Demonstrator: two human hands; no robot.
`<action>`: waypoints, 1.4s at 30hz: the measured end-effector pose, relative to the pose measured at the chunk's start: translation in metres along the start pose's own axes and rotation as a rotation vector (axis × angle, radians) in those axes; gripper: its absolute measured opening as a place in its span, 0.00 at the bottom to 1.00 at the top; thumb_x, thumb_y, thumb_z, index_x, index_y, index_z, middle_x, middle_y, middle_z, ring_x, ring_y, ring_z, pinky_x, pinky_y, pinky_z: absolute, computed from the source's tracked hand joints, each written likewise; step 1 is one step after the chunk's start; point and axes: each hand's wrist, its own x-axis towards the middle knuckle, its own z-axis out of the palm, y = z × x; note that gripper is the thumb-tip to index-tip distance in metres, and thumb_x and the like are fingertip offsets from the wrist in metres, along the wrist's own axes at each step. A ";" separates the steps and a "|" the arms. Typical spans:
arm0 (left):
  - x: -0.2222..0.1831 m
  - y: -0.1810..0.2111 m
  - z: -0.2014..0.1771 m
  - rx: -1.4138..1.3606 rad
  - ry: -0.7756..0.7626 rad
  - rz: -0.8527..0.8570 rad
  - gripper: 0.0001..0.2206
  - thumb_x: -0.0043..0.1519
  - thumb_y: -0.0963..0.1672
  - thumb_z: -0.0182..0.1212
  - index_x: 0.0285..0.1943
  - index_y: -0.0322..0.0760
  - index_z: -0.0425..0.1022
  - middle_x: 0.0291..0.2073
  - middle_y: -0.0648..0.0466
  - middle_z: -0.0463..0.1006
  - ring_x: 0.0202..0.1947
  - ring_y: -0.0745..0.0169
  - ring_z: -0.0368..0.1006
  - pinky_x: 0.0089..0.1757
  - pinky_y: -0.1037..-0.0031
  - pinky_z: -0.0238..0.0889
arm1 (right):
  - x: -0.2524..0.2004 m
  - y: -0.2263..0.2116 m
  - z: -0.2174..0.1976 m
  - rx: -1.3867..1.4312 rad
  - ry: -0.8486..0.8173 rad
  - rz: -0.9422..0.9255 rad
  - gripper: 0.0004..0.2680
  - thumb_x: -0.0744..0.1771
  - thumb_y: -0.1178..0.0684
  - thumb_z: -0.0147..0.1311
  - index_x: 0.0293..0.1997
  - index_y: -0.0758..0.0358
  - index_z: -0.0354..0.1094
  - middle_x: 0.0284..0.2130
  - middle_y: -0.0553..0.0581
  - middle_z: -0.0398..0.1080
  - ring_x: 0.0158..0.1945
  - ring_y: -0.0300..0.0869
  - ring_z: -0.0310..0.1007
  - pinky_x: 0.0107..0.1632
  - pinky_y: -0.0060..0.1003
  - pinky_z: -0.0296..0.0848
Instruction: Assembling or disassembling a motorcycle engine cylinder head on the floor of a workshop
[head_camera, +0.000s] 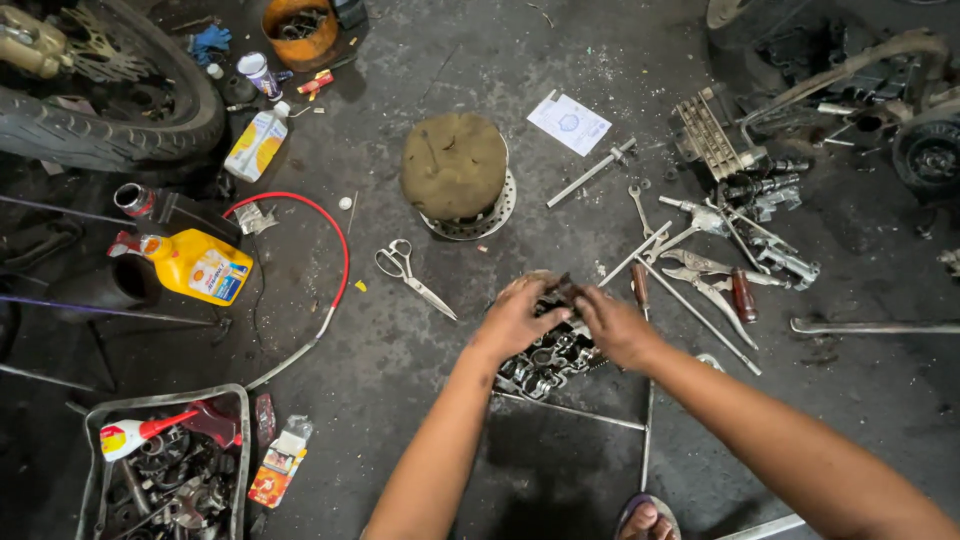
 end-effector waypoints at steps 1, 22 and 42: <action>0.001 -0.004 -0.001 0.002 -0.004 0.001 0.23 0.56 0.47 0.71 0.56 0.27 0.76 0.51 0.32 0.78 0.58 0.29 0.71 0.61 0.47 0.59 | -0.004 -0.012 -0.005 0.003 0.002 0.002 0.16 0.71 0.44 0.42 0.61 0.63 0.63 0.46 0.77 0.75 0.51 0.69 0.75 0.53 0.67 0.72; -0.007 -0.054 -0.034 -0.011 0.048 -0.115 0.21 0.52 0.39 0.62 0.57 0.35 0.76 0.51 0.37 0.78 0.59 0.35 0.71 0.61 0.54 0.61 | -0.032 0.072 -0.023 -0.427 -0.300 0.004 0.11 0.63 0.50 0.53 0.44 0.61 0.75 0.38 0.69 0.79 0.44 0.65 0.80 0.44 0.64 0.78; -0.030 -0.098 -0.059 -0.388 0.278 -0.226 0.22 0.51 0.35 0.55 0.57 0.33 0.77 0.47 0.42 0.80 0.51 0.54 0.73 0.56 0.64 0.65 | 0.085 0.212 0.077 -0.828 -0.528 0.269 0.14 0.63 0.44 0.59 0.46 0.61 0.80 0.43 0.62 0.81 0.50 0.56 0.81 0.45 0.65 0.77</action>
